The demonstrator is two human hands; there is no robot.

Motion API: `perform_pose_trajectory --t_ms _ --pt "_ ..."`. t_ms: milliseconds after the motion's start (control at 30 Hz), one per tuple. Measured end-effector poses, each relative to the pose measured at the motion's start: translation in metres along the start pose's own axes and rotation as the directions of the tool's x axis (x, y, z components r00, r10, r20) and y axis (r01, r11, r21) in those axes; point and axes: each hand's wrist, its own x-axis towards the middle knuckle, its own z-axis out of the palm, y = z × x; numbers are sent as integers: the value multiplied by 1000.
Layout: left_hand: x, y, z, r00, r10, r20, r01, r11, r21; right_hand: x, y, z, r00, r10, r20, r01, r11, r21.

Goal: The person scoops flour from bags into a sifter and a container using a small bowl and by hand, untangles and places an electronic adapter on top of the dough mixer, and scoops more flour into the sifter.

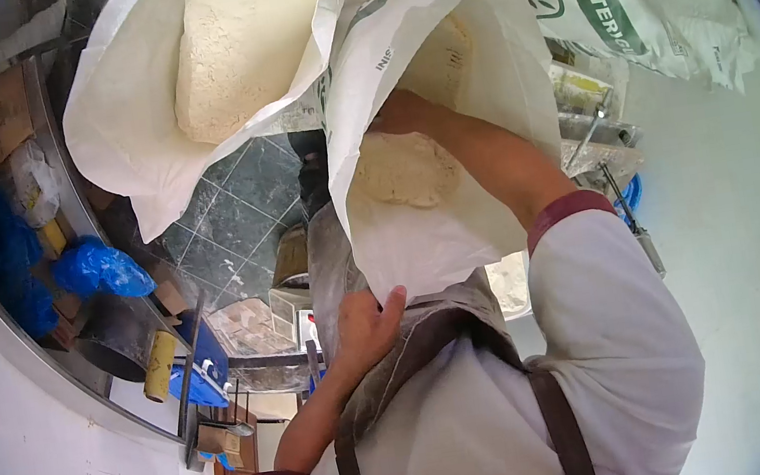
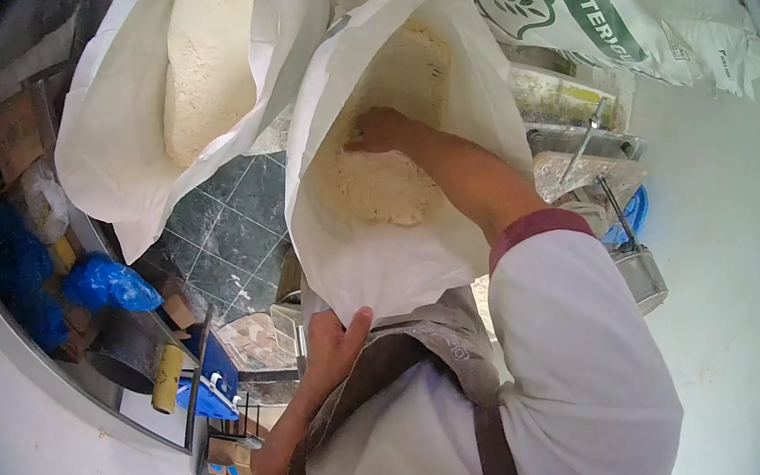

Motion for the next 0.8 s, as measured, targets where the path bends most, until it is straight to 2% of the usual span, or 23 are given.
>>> perform_pose_trajectory --t_ms 67,133,167,233,267,333,400,433,500,667,733,800 --pt "0 -2 4 999 4 -32 -4 1000 -4 -3 5 -5 999 -35 -23 36 998 57" --pt "-3 -5 8 998 9 -54 -10 1000 -9 -28 -6 -26 992 85 97 -92 993 79" --pt "-2 -6 9 996 -9 -91 9 1000 -6 -37 -9 -29 992 88 86 -94 993 74" --pt "-3 -5 10 989 -18 -145 18 1000 -4 -52 -18 -38 988 156 17 -156 956 250" --pt "-4 -3 10 981 -2 -194 2 1000 2 -60 -25 -47 989 149 4 -145 958 246" --pt "-5 -13 13 968 29 -249 -26 1000 16 -76 -35 -69 993 114 -24 -95 908 408" --pt "-1 -32 19 964 13 -265 25 990 140 -80 -37 -79 988 128 -84 -81 902 424" --pt "0 -31 20 962 25 -271 15 990 142 -82 -36 -84 982 143 -126 -73 893 443" --pt "7 -13 15 975 89 -205 -74 994 79 -93 -40 -98 969 179 -167 -76 867 492" --pt "1 -3 17 944 208 -257 -200 978 59 -106 -33 -113 914 240 -327 -8 816 579" --pt "10 -11 12 930 245 -275 -233 969 79 -122 -41 -128 884 379 -274 -109 737 667" --pt "15 -18 10 979 20 -204 11 988 153 -124 -32 -124 897 369 -244 -120 734 669"
